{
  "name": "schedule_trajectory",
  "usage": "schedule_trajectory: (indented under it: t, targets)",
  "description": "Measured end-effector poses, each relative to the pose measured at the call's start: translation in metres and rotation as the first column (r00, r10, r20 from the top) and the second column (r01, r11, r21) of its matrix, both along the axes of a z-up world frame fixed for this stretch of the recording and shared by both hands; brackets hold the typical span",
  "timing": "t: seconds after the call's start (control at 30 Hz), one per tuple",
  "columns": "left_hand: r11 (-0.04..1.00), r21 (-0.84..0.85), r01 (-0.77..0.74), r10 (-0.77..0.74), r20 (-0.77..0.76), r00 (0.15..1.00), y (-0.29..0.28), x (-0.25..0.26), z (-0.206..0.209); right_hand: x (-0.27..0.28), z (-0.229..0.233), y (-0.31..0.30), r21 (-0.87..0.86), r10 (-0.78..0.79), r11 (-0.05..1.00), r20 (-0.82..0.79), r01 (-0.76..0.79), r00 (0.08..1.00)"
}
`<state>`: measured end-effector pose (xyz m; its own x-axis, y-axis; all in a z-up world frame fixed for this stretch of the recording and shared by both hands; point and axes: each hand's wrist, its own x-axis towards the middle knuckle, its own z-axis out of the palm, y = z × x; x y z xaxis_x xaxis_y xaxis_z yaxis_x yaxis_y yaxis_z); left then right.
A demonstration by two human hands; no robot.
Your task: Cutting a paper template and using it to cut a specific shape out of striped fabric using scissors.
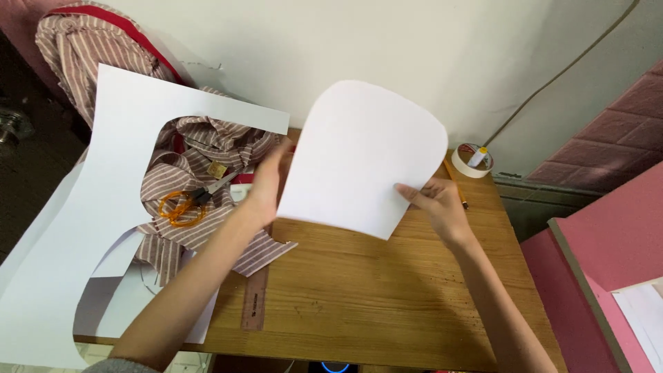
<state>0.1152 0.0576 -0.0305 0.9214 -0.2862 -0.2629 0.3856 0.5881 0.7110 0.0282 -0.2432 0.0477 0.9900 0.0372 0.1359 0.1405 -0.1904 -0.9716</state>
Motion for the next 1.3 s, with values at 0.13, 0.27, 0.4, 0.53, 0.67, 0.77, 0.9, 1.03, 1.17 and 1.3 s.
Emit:
schedule_trajectory:
  t: [0.13,0.27,0.4,0.53,0.67,0.77,0.9,1.03,1.17,1.3]
  targets:
    - [0.939,0.336,-0.075,-0.097,0.467,0.879,0.000,-0.013,0.033,0.003,-0.005,-0.012,-0.065,-0.144,0.987,0.080,0.149,0.986]
    - [0.851,0.455,-0.262,-0.039,0.552,0.833,-0.017,-0.008,-0.013,0.008,-0.027,-0.014,-0.160,-0.175,0.963,0.229,0.214,0.957]
    - [0.782,0.584,-0.218,-0.078,0.439,0.895,-0.020,0.010,-0.071,0.007,-0.060,-0.012,-0.152,-0.195,0.959,0.249,0.237,0.949]
    - [0.749,0.616,-0.243,-0.123,0.490,0.863,-0.023,-0.008,-0.046,0.001,-0.054,-0.013,-0.075,-0.185,0.978,0.117,0.194,0.976]
    - [0.744,0.654,-0.137,-0.189,0.403,0.896,-0.027,-0.042,-0.002,-0.014,-0.023,-0.011,-0.128,-0.120,0.983,0.078,0.129,0.990]
    - [0.690,0.686,-0.231,-0.129,0.430,0.894,-0.025,-0.044,0.008,-0.023,-0.018,-0.010,-0.131,-0.148,0.980,-0.002,0.147,0.989]
    - [0.628,0.690,-0.360,-0.039,0.490,0.871,-0.021,-0.039,-0.002,-0.032,-0.025,-0.011,-0.115,-0.121,0.987,-0.114,0.108,0.986]
    - [0.624,0.688,-0.370,-0.068,0.520,0.852,-0.022,-0.043,-0.001,-0.023,-0.051,-0.039,-0.024,-0.176,0.984,-0.181,0.174,0.968]
    - [0.625,0.673,-0.395,-0.121,0.584,0.803,-0.022,-0.036,-0.020,-0.015,-0.062,-0.057,0.000,-0.273,0.961,-0.140,0.275,0.952]
    - [0.556,0.691,-0.462,-0.146,0.628,0.764,-0.025,-0.058,-0.001,-0.021,-0.069,-0.064,-0.058,-0.294,0.955,-0.073,0.291,0.953]
